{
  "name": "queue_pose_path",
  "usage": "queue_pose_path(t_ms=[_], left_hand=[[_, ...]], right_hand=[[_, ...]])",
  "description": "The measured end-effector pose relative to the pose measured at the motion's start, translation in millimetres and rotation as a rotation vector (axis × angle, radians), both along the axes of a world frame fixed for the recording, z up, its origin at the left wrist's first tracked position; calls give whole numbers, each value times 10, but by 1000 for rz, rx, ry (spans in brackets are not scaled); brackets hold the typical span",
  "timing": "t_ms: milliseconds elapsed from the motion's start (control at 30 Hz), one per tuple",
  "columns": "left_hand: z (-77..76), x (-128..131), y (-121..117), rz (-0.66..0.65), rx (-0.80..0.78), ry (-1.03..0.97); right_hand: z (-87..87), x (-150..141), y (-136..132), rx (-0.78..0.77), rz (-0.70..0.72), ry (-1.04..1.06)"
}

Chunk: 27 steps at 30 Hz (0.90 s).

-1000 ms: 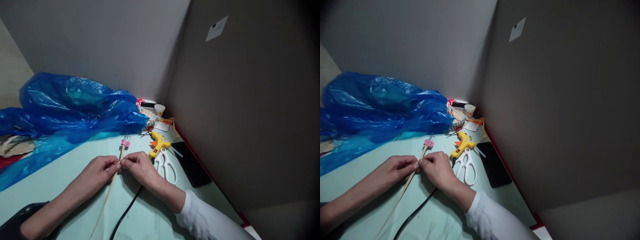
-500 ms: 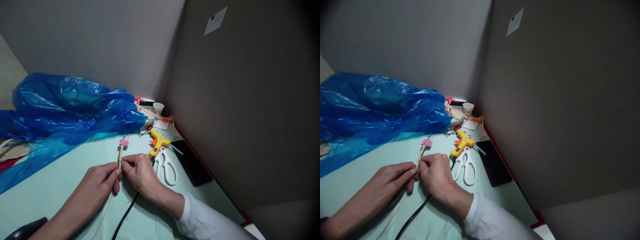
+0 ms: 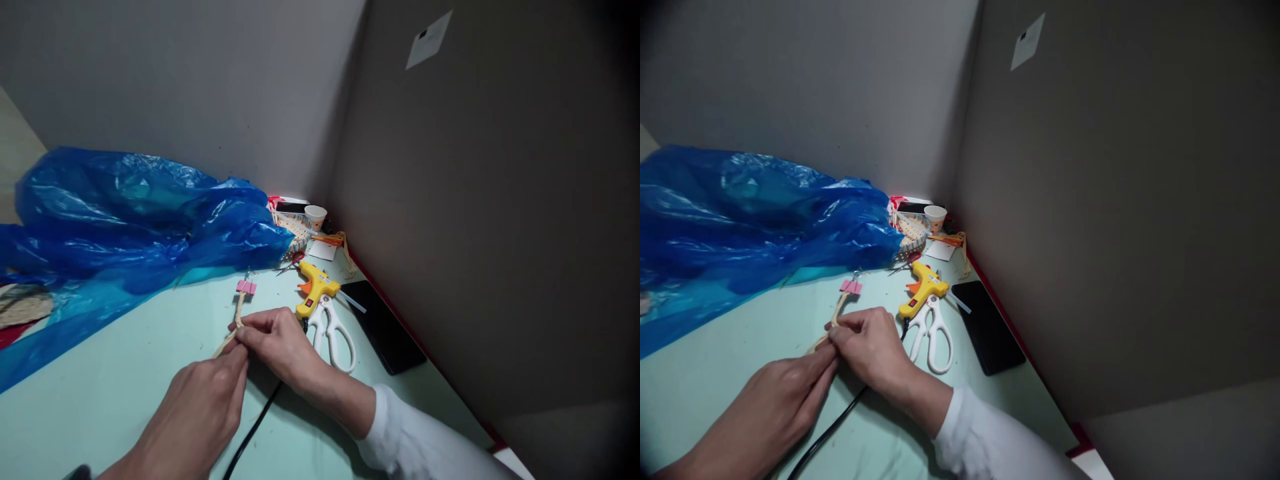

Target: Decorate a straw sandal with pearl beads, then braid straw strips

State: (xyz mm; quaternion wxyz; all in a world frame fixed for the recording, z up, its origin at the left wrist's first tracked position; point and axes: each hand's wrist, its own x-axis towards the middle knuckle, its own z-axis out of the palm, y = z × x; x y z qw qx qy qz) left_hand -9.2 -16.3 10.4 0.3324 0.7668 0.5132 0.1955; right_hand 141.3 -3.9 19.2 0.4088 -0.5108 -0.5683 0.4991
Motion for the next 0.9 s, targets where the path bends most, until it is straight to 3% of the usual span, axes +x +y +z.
queue_pose_path(t_ms=[133, 233, 300, 367, 433, 500, 567, 767, 900], left_hand=[[175, -45, 74, -35, 52, 171], [264, -145, 254, 158, 112, 41], [226, -197, 375, 228, 111, -79], [141, -197, 444, 116, -49, -255], [70, -146, 444, 35, -314, -441], [54, -72, 396, 69, -520, -547], [86, -12, 341, 144, -592, -563], [135, -18, 324, 196, -587, -492], [90, -106, 361, 152, -425, -378]], right_hand=[[-6, -8, -5, -33, -32, 14], [-12, -4, -8, -34, -34, 29], [-16, -4, -11, -42, -24, 38], [-22, -7, -11, -59, -4, 55], [-26, -7, -5, -76, 18, 64], [-23, 1, 4, -82, 24, 35], [-14, 15, 15, -79, 26, -23], [4, 57, 26, -22, 81, -141], [19, 68, 14, -21, 107, -165]])
